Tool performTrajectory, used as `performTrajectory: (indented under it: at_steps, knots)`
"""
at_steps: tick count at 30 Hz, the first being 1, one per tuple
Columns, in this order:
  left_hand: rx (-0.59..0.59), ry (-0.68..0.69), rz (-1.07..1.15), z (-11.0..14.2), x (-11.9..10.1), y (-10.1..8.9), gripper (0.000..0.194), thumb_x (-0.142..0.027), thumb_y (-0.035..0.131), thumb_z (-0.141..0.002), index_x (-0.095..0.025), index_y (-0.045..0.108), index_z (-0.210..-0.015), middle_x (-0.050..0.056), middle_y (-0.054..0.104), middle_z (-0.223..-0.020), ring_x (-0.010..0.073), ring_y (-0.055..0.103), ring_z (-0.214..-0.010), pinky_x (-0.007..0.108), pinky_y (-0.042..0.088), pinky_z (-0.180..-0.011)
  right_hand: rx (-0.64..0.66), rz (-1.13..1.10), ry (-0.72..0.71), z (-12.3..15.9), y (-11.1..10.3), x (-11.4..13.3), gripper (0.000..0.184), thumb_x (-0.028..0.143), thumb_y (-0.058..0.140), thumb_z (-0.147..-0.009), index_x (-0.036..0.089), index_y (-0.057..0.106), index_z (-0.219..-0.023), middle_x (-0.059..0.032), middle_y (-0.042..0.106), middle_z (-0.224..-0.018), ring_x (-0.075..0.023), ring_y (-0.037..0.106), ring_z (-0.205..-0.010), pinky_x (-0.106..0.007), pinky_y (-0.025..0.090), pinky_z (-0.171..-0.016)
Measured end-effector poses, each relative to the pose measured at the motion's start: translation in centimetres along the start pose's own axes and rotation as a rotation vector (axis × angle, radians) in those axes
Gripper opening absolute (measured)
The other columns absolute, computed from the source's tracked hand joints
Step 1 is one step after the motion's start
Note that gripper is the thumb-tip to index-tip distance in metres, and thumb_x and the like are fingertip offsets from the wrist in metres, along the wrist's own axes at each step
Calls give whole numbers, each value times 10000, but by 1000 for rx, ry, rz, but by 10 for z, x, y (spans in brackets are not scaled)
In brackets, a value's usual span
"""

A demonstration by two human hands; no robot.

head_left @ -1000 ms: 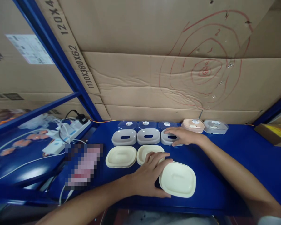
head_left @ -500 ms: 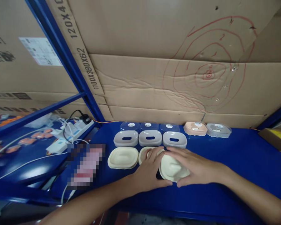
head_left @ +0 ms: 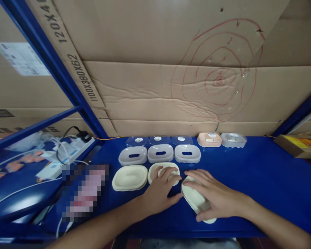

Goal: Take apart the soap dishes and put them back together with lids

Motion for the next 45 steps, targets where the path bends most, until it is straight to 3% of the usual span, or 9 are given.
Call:
performTrajectory:
  at_steps: [3, 8, 12, 18, 25, 28, 32, 37, 45]
  knots:
    - [-5, 17, -40, 0, 0, -2, 369, -323, 737, -988, -276, 656, -1345, 105, 645, -1487, 337, 581, -1420, 629, 286, -1279, -54, 59, 24, 5, -9, -3, 803, 441, 893, -797, 260, 603, -1524, -159, 397, -1759, -423, 334, -1631, -673, 215, -1335]
    - [-1, 12, -48, -1, 1, -6, 285, -212, 667, -1012, -284, 687, -1287, 77, 692, -1408, 298, 619, -1363, 601, 280, -1281, -91, 99, 118, 13, -29, -27, 368, 362, 741, -954, 261, 736, -1308, -140, 598, -1602, -374, 523, -1494, -602, 408, -1220]
    - [6, -12, -36, -2, 2, -7, 287, -229, 672, -1016, -282, 680, -1298, 84, 683, -1438, 312, 602, -1394, 627, 276, -1267, -74, 58, 99, 14, -30, -36, 267, 334, 700, -999, 272, 764, -1251, -120, 669, -1526, -331, 604, -1422, -547, 470, -1163]
    - [39, 1, -17, -3, 3, -5, 317, -241, 667, -1017, -280, 664, -1332, 95, 667, -1455, 317, 604, -1395, 636, 280, -1268, -130, 128, -27, 9, -16, -32, 345, 297, 621, -1079, 325, 717, -1408, -106, 621, -1610, -294, 550, -1525, -616, 336, -1282]
    - [40, 10, -36, -3, 1, -5, 405, -242, 653, -1017, -269, 618, -1419, 138, 620, -1524, 331, 578, -1428, 638, 308, -1271, -231, 95, -73, 4, -14, -38, 446, 448, 636, -1083, 376, 632, -1523, -63, 623, -1617, -281, 557, -1520, -560, 422, -1263]
    - [47, 27, -31, -3, 0, -6, 383, -232, 657, -1007, -271, 638, -1388, 130, 626, -1506, 332, 581, -1427, 638, 310, -1272, -390, 132, 18, 7, -26, -60, 521, 496, 576, -1098, 367, 538, -1600, -83, 547, -1679, -301, 512, -1552, -550, 449, -1247]
    - [61, 49, -15, -2, -1, -7, 357, -221, 652, -1003, -270, 640, -1357, 122, 641, -1475, 324, 581, -1424, 632, 308, -1269, -606, 352, 275, 11, -43, -118, 591, 542, 481, -1103, 319, 457, -1650, -135, 430, -1751, -365, 420, -1610, -606, 396, -1268]
    - [93, 80, -5, 0, 0, -5, 331, -228, 649, -1009, -273, 641, -1337, 129, 619, -1505, 329, 559, -1449, 649, 282, -1270, -657, 439, 431, 9, -43, -180, 748, 580, 437, -1075, 264, 276, -1734, -191, 379, -1769, -408, 332, -1647, -680, 314, -1272]
    - [96, 87, -7, 0, -1, -5, 366, -222, 627, -1020, -269, 612, -1382, 129, 621, -1508, 327, 560, -1452, 642, 260, -1280, -692, 475, 445, 14, -51, -178, 686, 685, 553, -1006, 251, 552, -1538, -207, 606, -1517, -423, 533, -1439, -683, 313, -1219]
Point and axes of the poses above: each hand's wrist, its own z-axis away from the middle knuckle, its own y-axis out of the palm, x = y × z, the point moved 3 cm from there along -z, towards the middle knuckle
